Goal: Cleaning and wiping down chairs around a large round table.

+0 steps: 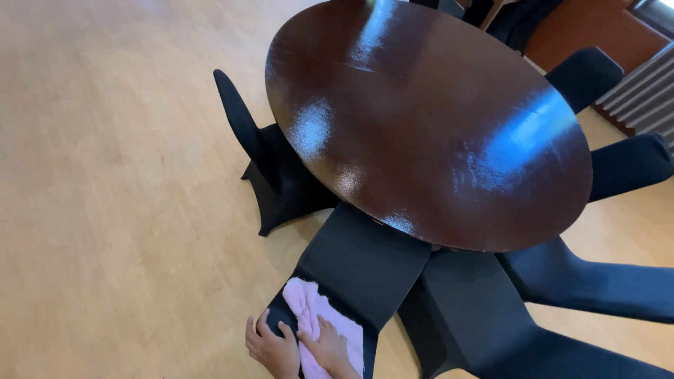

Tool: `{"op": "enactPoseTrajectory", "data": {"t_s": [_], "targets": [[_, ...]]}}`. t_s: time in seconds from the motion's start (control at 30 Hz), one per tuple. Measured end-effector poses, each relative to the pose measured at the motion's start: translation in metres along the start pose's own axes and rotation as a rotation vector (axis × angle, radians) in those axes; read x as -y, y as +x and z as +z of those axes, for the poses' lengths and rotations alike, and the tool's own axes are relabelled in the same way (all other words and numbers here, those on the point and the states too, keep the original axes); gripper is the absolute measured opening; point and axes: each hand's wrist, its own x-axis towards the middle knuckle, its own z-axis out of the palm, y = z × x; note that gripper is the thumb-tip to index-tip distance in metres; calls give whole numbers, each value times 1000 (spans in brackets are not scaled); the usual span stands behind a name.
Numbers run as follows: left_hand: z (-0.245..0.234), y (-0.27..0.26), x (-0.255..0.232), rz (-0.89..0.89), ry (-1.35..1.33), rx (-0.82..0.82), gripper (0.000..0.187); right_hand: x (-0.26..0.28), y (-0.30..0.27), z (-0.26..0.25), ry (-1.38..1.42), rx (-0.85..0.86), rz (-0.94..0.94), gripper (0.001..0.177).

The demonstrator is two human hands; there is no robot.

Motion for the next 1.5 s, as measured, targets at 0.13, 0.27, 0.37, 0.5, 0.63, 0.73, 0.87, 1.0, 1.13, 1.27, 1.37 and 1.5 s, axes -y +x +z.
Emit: {"op": "enactPoseTrajectory", "data": {"t_s": [0.13,0.27,0.37,0.5,0.63,0.73,0.87,1.0,1.13,1.27,1.37,1.5], "targets": [[-24,1,-35,481,22,50,33,-19,15,3,46,-115,-59,84],[-5,2,-27,558,-30,215,24,-19,14,-9,137,-160,-150,75],[4,5,-34,463,-69,347,14,-22,25,-17,134,-216,-166,72],[13,3,-38,462,-107,349,7,-25,27,-29,178,-217,-172,67],[22,6,-53,473,-103,344,7,-31,39,-37,188,-203,-131,69],[20,8,-66,470,-88,357,6,-36,46,-46,194,-153,-78,72],[27,11,-72,472,-87,342,6,-77,83,-34,239,-114,-107,78],[27,11,-75,469,-36,338,9,-123,103,-26,185,-67,140,88],[19,9,-71,449,94,437,11,-178,92,-21,479,-135,15,87],[11,9,-65,422,131,486,11,-254,152,25,539,-181,-191,85],[7,6,-56,411,96,484,10,-267,159,34,405,13,282,86],[-8,4,-44,444,-63,368,11,-133,171,27,349,24,50,91]]}}
